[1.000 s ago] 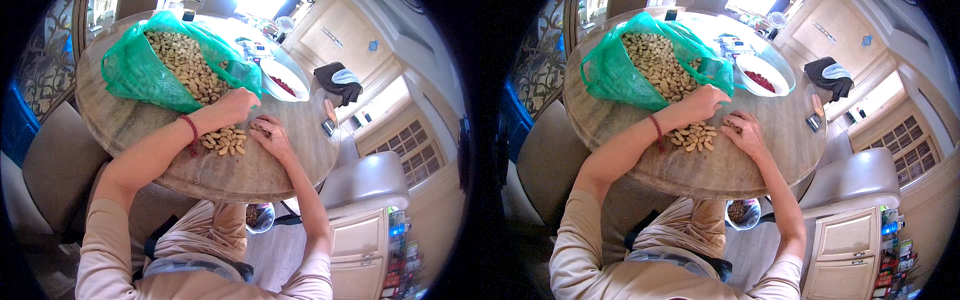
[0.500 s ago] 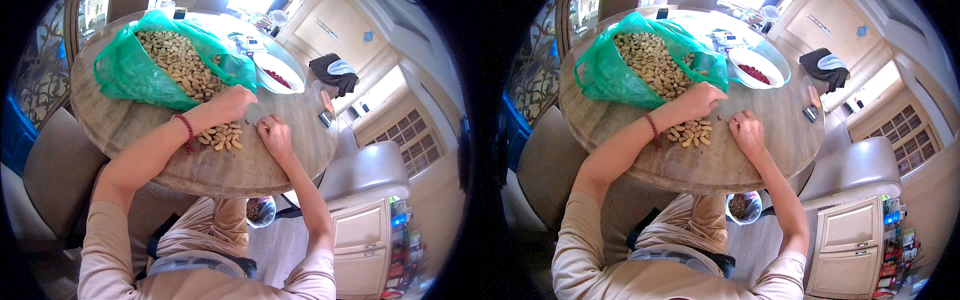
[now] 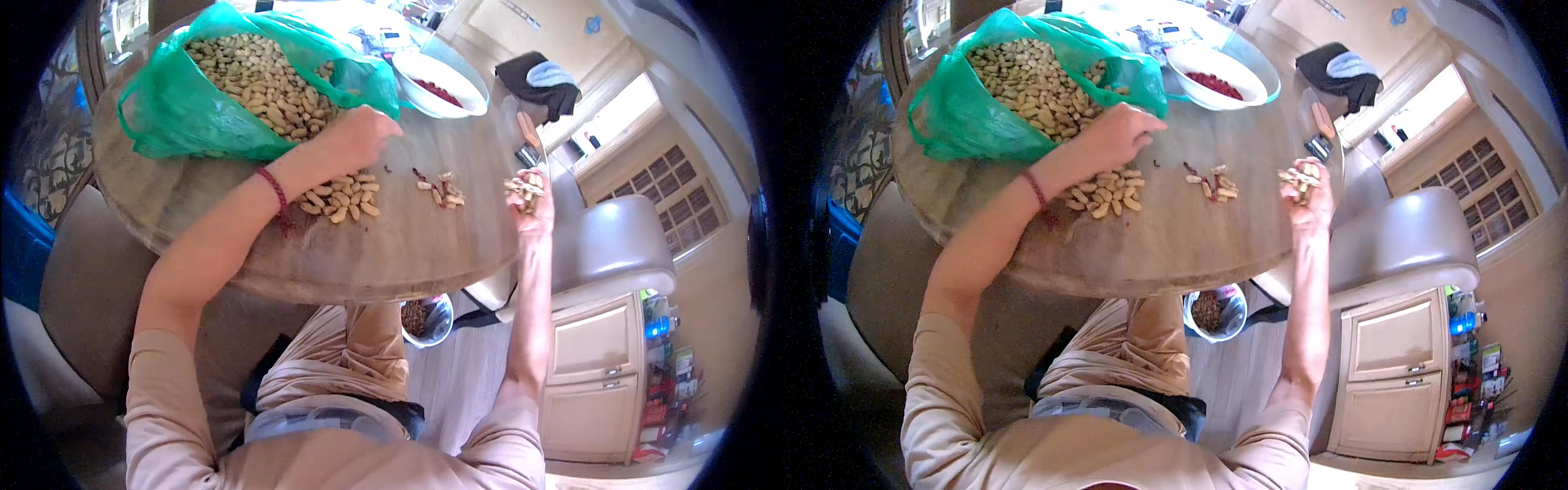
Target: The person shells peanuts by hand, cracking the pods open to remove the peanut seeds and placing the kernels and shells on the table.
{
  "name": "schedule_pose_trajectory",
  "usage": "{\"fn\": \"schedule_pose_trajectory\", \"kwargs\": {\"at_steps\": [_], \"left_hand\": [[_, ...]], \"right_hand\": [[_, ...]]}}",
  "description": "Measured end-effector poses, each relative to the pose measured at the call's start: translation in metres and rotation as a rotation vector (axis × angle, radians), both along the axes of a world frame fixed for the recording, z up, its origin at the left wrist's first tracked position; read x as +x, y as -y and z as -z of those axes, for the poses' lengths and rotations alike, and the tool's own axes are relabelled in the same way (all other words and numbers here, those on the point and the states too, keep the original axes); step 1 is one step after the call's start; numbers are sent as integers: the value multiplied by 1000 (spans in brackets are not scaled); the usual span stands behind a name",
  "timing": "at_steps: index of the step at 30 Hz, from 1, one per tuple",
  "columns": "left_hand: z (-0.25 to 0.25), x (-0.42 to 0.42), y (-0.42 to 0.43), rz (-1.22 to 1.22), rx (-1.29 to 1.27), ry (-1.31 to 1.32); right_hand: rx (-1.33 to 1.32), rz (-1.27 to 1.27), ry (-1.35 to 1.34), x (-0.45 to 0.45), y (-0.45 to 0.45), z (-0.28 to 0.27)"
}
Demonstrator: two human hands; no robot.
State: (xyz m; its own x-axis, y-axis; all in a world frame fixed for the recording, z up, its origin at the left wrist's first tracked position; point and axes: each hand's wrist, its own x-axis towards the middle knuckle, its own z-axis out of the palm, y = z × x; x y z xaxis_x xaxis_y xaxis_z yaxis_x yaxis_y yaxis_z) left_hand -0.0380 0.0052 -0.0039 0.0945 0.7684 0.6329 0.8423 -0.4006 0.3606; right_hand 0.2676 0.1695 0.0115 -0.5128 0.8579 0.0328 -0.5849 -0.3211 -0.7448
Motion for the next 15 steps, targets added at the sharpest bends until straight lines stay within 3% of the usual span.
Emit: {"fn": "schedule_pose_trajectory", "kwargs": {"at_steps": [3,4,6,7,8,10,12,15], "left_hand": [[7,-3,-6,-24,109,-66],[6,-3,-6,-6,86,-58],[4,-4,-7,-37,203,-182],[2,-4,-7,-19,177,-172],[1,-3,-7,-44,174,-190],[-3,-1,-5,-62,167,-211],[-6,2,-2,-45,143,-172],[-33,23,20,-41,56,-126]], "right_hand": [[-46,57,-20,55,11,13],[-68,-42,-19,76,14,23],[-157,250,51,108,33,51],[-169,415,138,122,34,75],[-222,293,114,139,38,99],[-456,295,76,149,53,139],[-535,62,60,175,33,215],[-573,302,252,164,26,287]]}}
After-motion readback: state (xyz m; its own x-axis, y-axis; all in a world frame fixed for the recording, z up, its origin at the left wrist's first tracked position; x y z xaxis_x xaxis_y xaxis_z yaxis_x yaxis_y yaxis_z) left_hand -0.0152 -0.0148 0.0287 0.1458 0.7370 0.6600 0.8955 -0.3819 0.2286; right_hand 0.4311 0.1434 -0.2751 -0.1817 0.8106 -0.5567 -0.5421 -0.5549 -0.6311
